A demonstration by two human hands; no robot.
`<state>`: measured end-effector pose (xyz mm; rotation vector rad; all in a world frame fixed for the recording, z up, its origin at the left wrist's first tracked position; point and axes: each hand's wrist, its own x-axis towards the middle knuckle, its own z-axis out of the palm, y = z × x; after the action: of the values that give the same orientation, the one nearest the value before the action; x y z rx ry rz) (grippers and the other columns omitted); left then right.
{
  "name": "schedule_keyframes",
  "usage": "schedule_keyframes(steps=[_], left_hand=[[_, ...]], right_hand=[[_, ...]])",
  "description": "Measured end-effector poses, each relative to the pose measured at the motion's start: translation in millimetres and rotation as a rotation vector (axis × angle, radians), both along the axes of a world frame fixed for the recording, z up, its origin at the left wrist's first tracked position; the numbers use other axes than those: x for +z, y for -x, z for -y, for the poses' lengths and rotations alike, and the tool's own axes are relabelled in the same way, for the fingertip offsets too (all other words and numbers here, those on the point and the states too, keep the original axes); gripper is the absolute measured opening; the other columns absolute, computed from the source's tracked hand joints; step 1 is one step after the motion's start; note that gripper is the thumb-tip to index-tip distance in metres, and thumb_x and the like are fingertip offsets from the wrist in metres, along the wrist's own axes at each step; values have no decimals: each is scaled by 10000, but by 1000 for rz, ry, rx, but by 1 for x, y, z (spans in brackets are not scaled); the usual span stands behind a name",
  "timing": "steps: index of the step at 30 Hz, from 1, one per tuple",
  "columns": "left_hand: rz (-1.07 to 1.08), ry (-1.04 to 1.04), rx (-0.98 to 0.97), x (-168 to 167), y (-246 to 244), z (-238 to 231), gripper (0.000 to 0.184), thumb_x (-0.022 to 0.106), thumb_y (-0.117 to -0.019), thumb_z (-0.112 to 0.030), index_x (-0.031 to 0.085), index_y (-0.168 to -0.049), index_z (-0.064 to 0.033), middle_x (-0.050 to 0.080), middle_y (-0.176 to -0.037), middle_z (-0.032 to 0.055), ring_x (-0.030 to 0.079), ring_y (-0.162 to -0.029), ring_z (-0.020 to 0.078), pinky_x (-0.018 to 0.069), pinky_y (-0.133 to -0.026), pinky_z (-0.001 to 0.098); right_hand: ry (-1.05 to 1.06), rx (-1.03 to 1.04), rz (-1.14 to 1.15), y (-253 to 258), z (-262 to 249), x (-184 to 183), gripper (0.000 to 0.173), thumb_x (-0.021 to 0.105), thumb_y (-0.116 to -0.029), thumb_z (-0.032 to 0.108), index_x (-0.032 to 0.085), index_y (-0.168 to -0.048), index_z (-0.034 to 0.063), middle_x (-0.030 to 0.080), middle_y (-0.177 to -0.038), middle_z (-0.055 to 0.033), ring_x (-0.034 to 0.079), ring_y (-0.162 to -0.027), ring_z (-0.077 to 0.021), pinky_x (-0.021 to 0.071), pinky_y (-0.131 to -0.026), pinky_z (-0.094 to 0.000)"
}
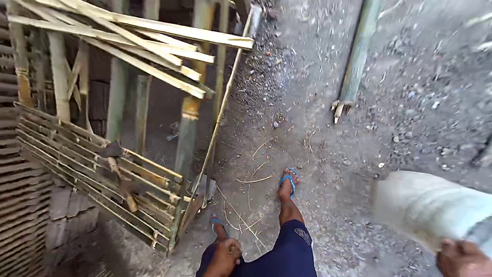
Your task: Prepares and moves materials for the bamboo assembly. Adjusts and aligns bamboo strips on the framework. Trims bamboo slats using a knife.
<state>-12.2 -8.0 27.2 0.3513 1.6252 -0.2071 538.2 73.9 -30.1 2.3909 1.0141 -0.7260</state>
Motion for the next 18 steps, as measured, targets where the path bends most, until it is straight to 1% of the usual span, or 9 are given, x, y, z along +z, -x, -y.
schedule_keyframes(steps=[3, 5, 6, 9, 12, 14, 16, 17, 18], left_hand=[[127, -233, 8, 39, 32, 9, 272, 600, -1016, -145, 647, -1214, 34, 703, -1002, 157, 693, -845, 223, 586, -832, 416], [231, -463, -21, 74, 68, 19, 315, 616, -997, -159, 638, -1240, 40, 703, -1051, 167, 694, -894, 229, 582, -860, 424], [266, -585, -19, 96, 88, 26, 352, 643, -974, -171, 629, -1257, 38, 697, -1074, 164, 687, -920, 225, 575, -866, 415], [299, -865, 67, 186, 156, 48, 577, 742, -888, -296, 581, -1337, 26, 657, -1188, 154, 681, -947, 201, 588, -809, 364], [305, -972, 284, 280, 223, 76, 1005, 799, -811, -464, 325, -1554, 19, 576, -1367, 184, 711, -917, 196, 620, -713, 358], [344, -1027, 489, 320, 259, 103, 1247, 811, -787, -560, 85, -1623, 14, 487, -1487, 228, 732, -968, 207, 639, -743, 366], [351, -1085, 712, 341, 284, 135, 1248, 813, -837, -511, -18, -1614, 2, 506, -1456, 188, 737, -997, 201, 663, -771, 375], [295, -1082, 839, 347, 293, 150, 1120, 804, -877, -395, 38, -1592, 2, 601, -1342, 145, 744, -969, 201, 671, -760, 391], [196, -1038, 991, 350, 301, 164, 894, 777, -909, -250, 191, -1538, -8, 678, -1213, 141, 759, -918, 249, 680, -716, 443]], right_hand=[[-174, 223, -129, 124, 22, 89, 456, 437, -1074, 301, 676, -1186, -70, 653, -1225, -339, 615, -1194, -515, 449, -1008, -686], [-388, 449, -201, 208, 43, 155, 381, 503, -1056, 219, 690, -1057, -113, 682, -1106, -342, 655, -1103, -515, 492, -956, -651], [-524, 567, -245, 250, 55, 188, 343, 533, -1041, 177, 689, -1002, -126, 692, -1039, -340, 675, -1039, -514, 517, -918, -624], [-845, 854, -413, 364, 81, 272, 325, 548, -1035, 171, 688, -997, -120, 707, -980, -304, 705, -954, -450, 558, -879, -533], [-969, 1075, -678, 473, 93, 333, 259, 551, -1049, 170, 687, -1037, -50, 707, -1030, -248, 682, -1036, -353, 531, -959, -455], [-954, 1235, -823, 545, 105, 360, 203, 550, -1055, 179, 706, -1066, 50, 728, -1048, -166, 673, -1070, -301, 499, -984, -468], [-959, 1403, -921, 609, 124, 366, 198, 527, -1056, 181, 716, -1076, 127, 739, -1062, -98, 676, -1066, -266, 492, -983, -482], [-990, 1476, -965, 639, 136, 362, 199, 509, -1051, 185, 705, -1063, 156, 735, -1056, -66, 673, -1056, -244, 490, -976, -474], [-1021, 1545, -1016, 666, 148, 355, 200, 491, -1043, 187, 691, -1033, 176, 727, -1036, -38, 668, -1042, -224, 491, -974, -462]])
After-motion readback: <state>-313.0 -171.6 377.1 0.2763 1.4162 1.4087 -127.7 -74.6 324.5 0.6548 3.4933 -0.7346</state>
